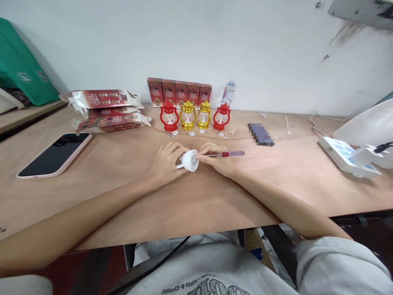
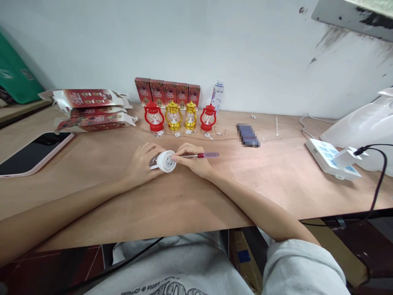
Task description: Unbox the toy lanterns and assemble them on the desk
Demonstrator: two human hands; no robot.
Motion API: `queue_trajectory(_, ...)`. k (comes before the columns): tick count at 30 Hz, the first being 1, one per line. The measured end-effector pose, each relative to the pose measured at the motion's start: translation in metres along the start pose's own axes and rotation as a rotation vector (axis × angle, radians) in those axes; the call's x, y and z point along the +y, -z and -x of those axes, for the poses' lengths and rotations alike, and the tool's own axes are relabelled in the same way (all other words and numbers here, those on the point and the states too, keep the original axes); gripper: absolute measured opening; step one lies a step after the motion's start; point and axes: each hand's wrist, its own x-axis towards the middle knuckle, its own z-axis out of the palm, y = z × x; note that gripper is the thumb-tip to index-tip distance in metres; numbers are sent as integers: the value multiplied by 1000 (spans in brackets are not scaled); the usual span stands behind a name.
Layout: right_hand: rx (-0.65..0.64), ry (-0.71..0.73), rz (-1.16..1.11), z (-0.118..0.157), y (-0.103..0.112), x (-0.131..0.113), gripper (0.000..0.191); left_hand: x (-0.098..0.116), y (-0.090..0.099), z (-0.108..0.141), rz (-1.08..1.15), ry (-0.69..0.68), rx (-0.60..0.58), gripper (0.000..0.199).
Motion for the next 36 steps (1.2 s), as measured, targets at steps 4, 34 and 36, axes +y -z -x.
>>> queue_trajectory(4, 57, 40, 54, 1, -3, -4, 21, 1, 0, 0, -4, 24, 8, 27)
queue_trajectory(34, -165, 223, 1391, -27, 70, 51, 21, 0, 3, 2, -48, 37, 31, 25)
queue_trajectory(36, -262, 242, 1456, -27, 69, 48, 19, 0, 2, 3, -55, 19, 33, 26)
